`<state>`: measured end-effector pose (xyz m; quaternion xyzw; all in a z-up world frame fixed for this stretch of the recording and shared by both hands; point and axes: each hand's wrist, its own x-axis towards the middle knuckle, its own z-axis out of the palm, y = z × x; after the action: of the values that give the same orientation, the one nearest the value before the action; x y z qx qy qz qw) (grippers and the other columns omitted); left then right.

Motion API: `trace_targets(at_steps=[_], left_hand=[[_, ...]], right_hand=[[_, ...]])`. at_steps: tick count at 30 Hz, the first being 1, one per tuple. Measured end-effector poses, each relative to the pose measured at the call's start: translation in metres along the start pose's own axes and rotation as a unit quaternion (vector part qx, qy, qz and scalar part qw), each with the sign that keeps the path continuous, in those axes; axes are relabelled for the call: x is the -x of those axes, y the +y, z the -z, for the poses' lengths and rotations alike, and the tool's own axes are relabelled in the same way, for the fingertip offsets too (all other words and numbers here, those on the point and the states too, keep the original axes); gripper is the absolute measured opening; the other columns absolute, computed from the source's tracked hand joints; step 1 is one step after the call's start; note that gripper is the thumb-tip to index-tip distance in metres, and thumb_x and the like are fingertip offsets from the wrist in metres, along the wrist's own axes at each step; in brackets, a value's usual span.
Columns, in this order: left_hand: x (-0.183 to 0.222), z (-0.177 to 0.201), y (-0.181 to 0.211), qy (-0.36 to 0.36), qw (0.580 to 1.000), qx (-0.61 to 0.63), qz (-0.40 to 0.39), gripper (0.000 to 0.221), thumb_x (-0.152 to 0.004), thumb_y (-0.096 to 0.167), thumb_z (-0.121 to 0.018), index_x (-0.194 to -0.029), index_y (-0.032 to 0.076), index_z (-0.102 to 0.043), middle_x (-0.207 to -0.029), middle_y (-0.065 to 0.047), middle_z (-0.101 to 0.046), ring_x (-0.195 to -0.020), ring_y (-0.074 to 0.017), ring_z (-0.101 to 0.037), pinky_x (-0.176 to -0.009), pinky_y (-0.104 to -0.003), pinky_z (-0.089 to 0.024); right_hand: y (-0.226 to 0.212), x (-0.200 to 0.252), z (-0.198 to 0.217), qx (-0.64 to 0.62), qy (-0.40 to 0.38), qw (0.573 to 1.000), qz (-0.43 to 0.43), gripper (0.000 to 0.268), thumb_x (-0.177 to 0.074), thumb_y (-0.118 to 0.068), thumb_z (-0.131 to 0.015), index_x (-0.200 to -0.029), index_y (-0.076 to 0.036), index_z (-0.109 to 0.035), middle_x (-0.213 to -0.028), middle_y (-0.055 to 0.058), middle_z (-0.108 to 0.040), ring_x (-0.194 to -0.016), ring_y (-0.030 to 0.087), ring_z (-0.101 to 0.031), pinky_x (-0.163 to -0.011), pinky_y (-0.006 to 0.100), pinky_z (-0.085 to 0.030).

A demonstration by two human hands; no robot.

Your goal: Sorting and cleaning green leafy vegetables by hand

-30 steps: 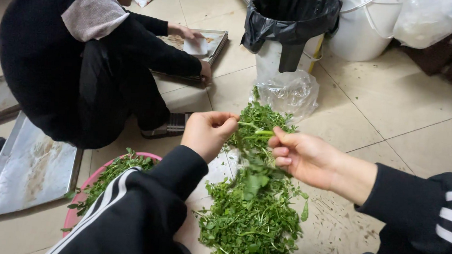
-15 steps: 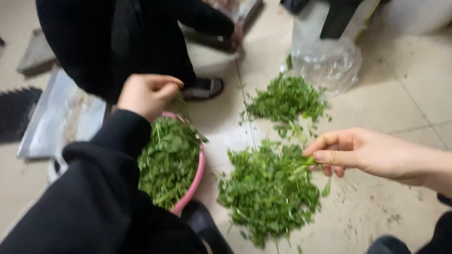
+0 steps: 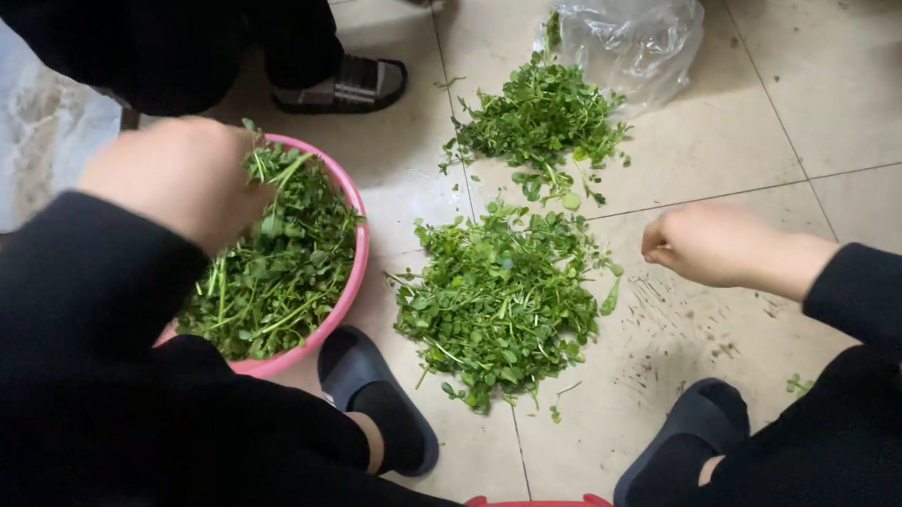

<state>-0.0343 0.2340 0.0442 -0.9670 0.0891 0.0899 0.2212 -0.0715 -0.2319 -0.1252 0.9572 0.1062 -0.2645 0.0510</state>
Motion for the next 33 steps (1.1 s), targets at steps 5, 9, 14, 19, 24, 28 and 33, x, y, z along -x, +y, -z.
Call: trace_targets(at_steps=[5, 9, 14, 19, 24, 28, 33], left_hand=[[0.061, 0.025, 0.06, -0.062, 0.966, 0.103, -0.228, 0.031, -0.093, 0.045, -0.07, -0.111, 0.019, -0.069, -0.09, -0.006, -0.078, -0.073, -0.0276, -0.079, -0.074, -0.042, -0.067], [0.092, 0.015, 0.08, -0.022, 0.918, 0.219, -0.329, 0.043, -0.086, 0.036, -0.081, -0.117, 0.01, -0.066, -0.09, -0.009, -0.077, -0.08, -0.0348, -0.077, -0.076, -0.049, -0.062], [0.1, -0.008, 0.092, 0.018, 0.939, 0.157, -0.305, 0.042, -0.086, 0.037, -0.078, -0.111, 0.007, -0.063, -0.092, -0.01, -0.074, -0.083, -0.0367, -0.072, -0.081, -0.051, -0.054], [0.095, -0.005, 0.104, 0.061, 0.945, 0.166, -0.274, 0.05, -0.085, 0.038, -0.076, -0.118, 0.002, -0.065, -0.092, -0.011, -0.075, -0.083, -0.0357, -0.072, -0.084, -0.051, -0.051], [0.079, -0.031, 0.116, 0.051, 0.943, 0.166, -0.285, 0.052, -0.087, 0.04, -0.077, -0.121, 0.003, -0.065, -0.094, -0.011, -0.076, -0.084, -0.035, -0.072, -0.085, -0.049, -0.05], [0.054, -0.042, 0.113, 0.05, 0.948, 0.134, -0.283, 0.03, -0.091, 0.034, -0.071, -0.103, 0.006, -0.068, -0.088, -0.011, -0.076, -0.081, -0.0358, -0.074, -0.085, -0.051, -0.053], [0.022, 0.008, 0.104, 0.112, 0.943, 0.203, -0.237, 0.014, -0.095, 0.018, -0.062, -0.089, 0.01, -0.072, -0.081, -0.01, -0.076, -0.068, -0.0334, -0.074, -0.077, -0.05, -0.058]], right_hand=[[0.016, -0.042, -0.062, 0.086, 0.009, 0.996, 0.023, 0.019, -0.09, -0.032, -0.065, -0.1, -0.022, -0.078, -0.104, -0.001, -0.08, -0.099, 0.024, -0.076, -0.091, 0.038, -0.061], [-0.028, -0.094, -0.079, 0.006, 0.045, 0.999, 0.016, 0.021, -0.101, -0.018, -0.056, -0.098, -0.012, -0.076, -0.103, 0.006, -0.079, -0.089, 0.02, -0.077, -0.093, 0.036, -0.064], [-0.071, -0.133, -0.181, -0.196, 0.135, 0.964, -0.119, 0.023, -0.101, -0.02, -0.06, -0.103, -0.013, -0.082, -0.104, 0.006, -0.081, -0.089, 0.025, -0.075, -0.088, 0.041, -0.06], [-0.058, -0.159, -0.236, -0.229, 0.14, 0.951, -0.152, 0.019, -0.091, -0.031, -0.071, -0.098, -0.022, -0.087, -0.099, 0.0, -0.082, -0.085, 0.026, -0.075, -0.086, 0.041, -0.06], [-0.043, -0.169, -0.23, -0.452, 0.201, 0.847, -0.197, 0.024, -0.085, -0.027, -0.077, -0.089, -0.004, -0.082, -0.075, 0.01, -0.076, -0.063, 0.026, -0.066, -0.065, 0.036, -0.056], [-0.046, -0.149, -0.161, -0.601, 0.256, 0.72, -0.235, 0.037, -0.09, -0.027, -0.072, -0.107, 0.004, -0.08, -0.081, 0.008, -0.074, -0.07, 0.018, -0.061, -0.066, 0.03, -0.051], [-0.1, -0.081, -0.017, -0.852, 0.255, 0.439, -0.129, 0.02, -0.103, -0.016, -0.066, -0.115, 0.0, -0.069, -0.09, 0.002, -0.063, -0.07, 0.007, -0.053, -0.061, 0.021, -0.043]])
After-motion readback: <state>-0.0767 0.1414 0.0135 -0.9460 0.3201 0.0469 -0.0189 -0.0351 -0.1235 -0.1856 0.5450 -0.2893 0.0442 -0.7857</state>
